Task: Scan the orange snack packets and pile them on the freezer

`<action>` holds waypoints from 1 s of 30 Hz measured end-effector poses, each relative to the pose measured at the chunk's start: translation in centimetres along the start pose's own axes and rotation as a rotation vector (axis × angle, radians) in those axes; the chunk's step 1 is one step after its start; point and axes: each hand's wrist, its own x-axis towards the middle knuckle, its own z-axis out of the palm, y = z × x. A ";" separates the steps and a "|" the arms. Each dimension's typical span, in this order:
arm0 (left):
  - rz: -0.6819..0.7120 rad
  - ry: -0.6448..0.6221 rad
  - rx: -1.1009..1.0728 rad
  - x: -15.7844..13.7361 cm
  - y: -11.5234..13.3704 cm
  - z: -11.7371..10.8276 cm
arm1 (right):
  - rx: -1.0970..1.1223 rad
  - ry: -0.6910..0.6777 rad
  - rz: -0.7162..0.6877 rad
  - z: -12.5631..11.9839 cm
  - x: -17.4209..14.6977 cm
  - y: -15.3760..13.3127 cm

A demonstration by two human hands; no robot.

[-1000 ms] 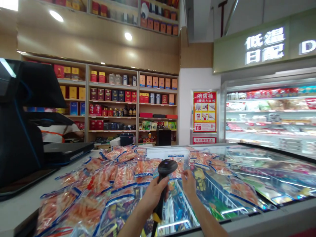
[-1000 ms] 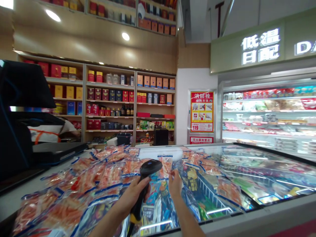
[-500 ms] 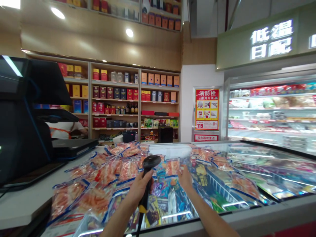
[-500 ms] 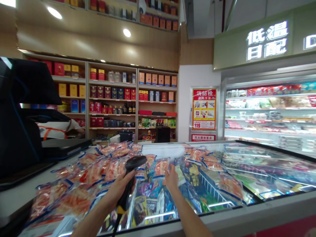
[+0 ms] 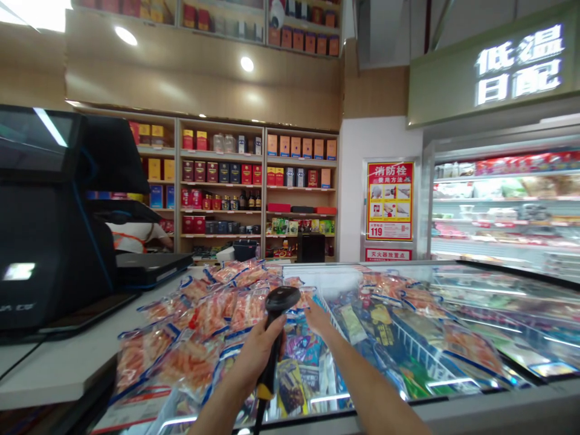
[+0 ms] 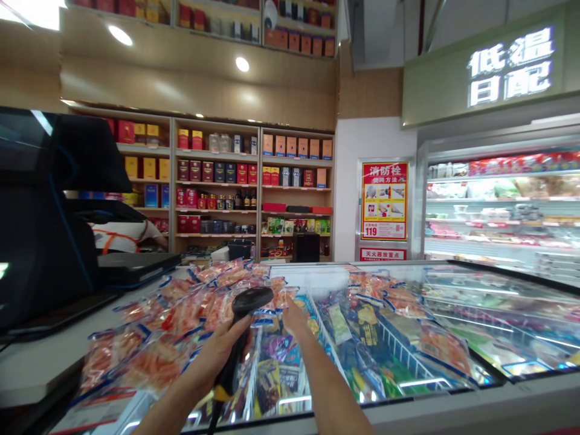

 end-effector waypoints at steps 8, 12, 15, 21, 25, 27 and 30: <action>-0.061 -0.002 -0.024 0.2 -0.4 2.4 | -0.033 0.202 0.055 -2.9 -0.6 3.4; -0.078 -0.037 -0.017 0.5 -0.8 4.0 | -0.199 0.345 0.081 -6.8 -2.9 7.0; -0.061 -0.094 -0.018 0.9 -1.4 5.3 | -0.371 0.427 0.123 -9.8 -5.2 10.3; -0.073 -0.170 -0.071 1.2 -1.9 8.2 | -0.634 0.471 0.289 -13.8 -9.0 15.5; -0.095 -0.192 -0.060 1.0 -1.6 9.5 | -0.664 0.475 0.433 -14.7 -10.1 16.7; -0.101 -0.202 -0.051 1.1 -1.6 9.7 | -0.646 0.444 0.474 -14.5 -10.1 16.7; -0.104 -0.197 -0.039 1.1 -1.8 9.7 | -0.576 0.357 0.485 -13.7 -9.5 15.9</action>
